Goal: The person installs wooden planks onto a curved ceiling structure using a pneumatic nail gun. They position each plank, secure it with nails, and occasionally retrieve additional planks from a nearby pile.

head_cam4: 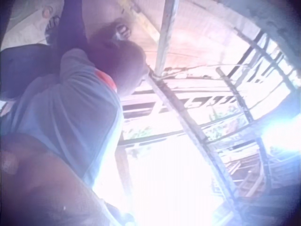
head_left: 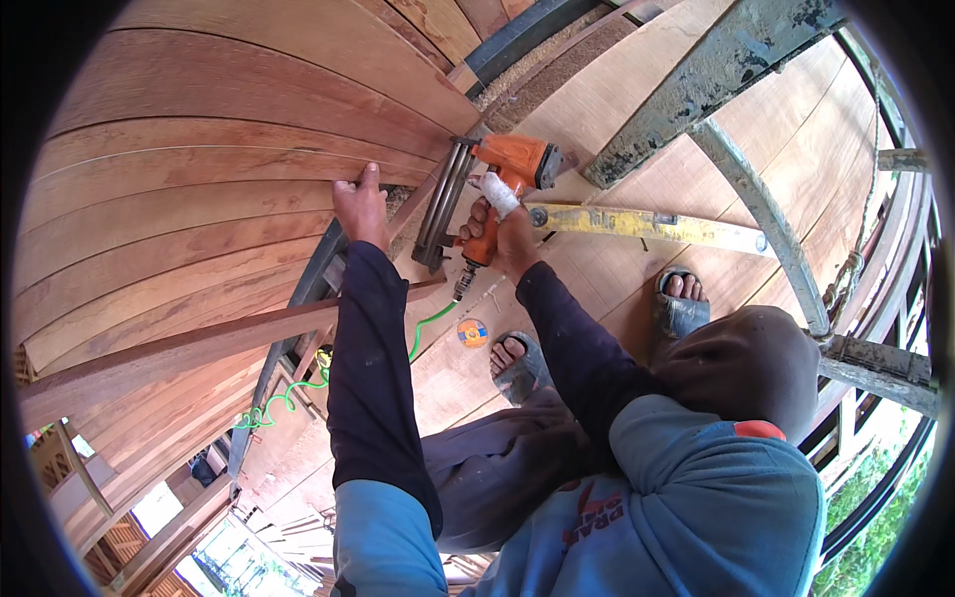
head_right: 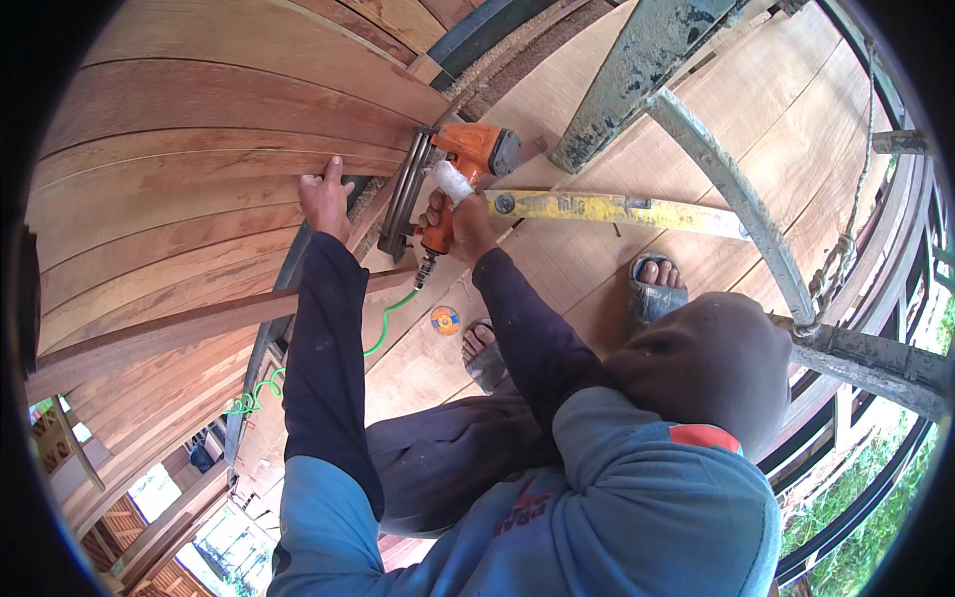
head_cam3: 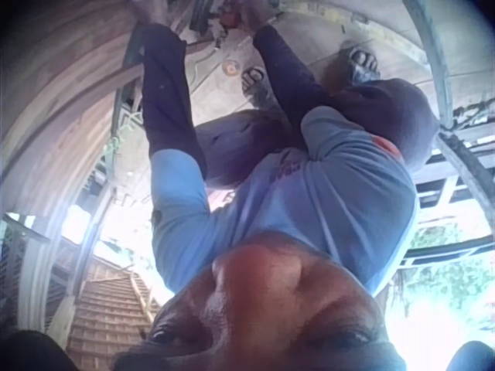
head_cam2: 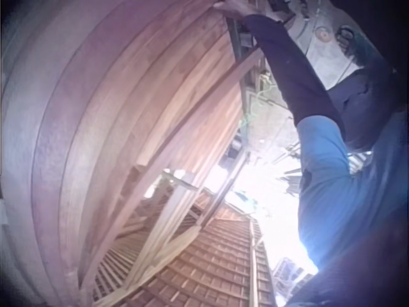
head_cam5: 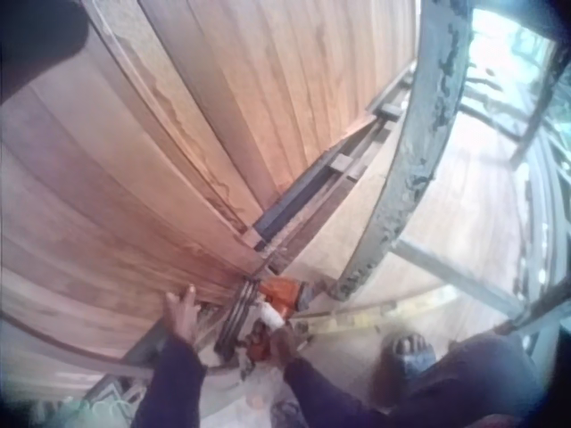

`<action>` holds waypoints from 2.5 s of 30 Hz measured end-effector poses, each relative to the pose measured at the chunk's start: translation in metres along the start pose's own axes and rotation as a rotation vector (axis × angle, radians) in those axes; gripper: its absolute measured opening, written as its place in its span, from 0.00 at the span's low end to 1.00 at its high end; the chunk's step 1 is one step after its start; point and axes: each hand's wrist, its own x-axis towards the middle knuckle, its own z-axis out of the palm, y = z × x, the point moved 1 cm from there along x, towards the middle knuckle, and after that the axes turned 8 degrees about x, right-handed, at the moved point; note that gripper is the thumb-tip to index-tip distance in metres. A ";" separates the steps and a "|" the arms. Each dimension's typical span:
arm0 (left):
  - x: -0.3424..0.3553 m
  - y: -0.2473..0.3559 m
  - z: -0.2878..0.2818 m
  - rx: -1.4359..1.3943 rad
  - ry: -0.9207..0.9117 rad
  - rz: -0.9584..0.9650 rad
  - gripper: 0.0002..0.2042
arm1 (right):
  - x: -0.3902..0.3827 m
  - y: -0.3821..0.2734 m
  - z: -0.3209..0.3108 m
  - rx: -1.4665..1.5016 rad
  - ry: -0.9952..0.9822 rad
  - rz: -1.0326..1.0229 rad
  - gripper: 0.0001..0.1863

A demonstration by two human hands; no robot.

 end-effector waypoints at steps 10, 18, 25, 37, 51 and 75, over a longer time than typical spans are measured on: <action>0.012 -0.029 -0.005 0.176 0.125 0.023 0.22 | -0.001 0.004 -0.017 0.044 -0.080 0.146 0.15; 0.000 0.046 -0.009 -0.123 0.360 0.148 0.24 | 0.003 0.009 0.003 -0.189 -0.029 0.033 0.15; -0.002 0.077 -0.025 -0.431 0.323 0.427 0.28 | -0.011 0.008 0.010 -0.197 0.068 0.026 0.14; -0.019 0.156 -0.064 -0.601 0.391 0.589 0.21 | 0.005 0.023 -0.094 -0.156 0.203 0.160 0.26; -0.096 0.261 -0.106 -0.016 0.908 1.037 0.34 | 0.027 0.021 -0.103 -0.414 0.237 0.122 0.27; -0.137 0.263 -0.255 -0.450 0.193 0.987 0.38 | -0.001 0.008 -0.165 -0.745 0.533 0.046 0.15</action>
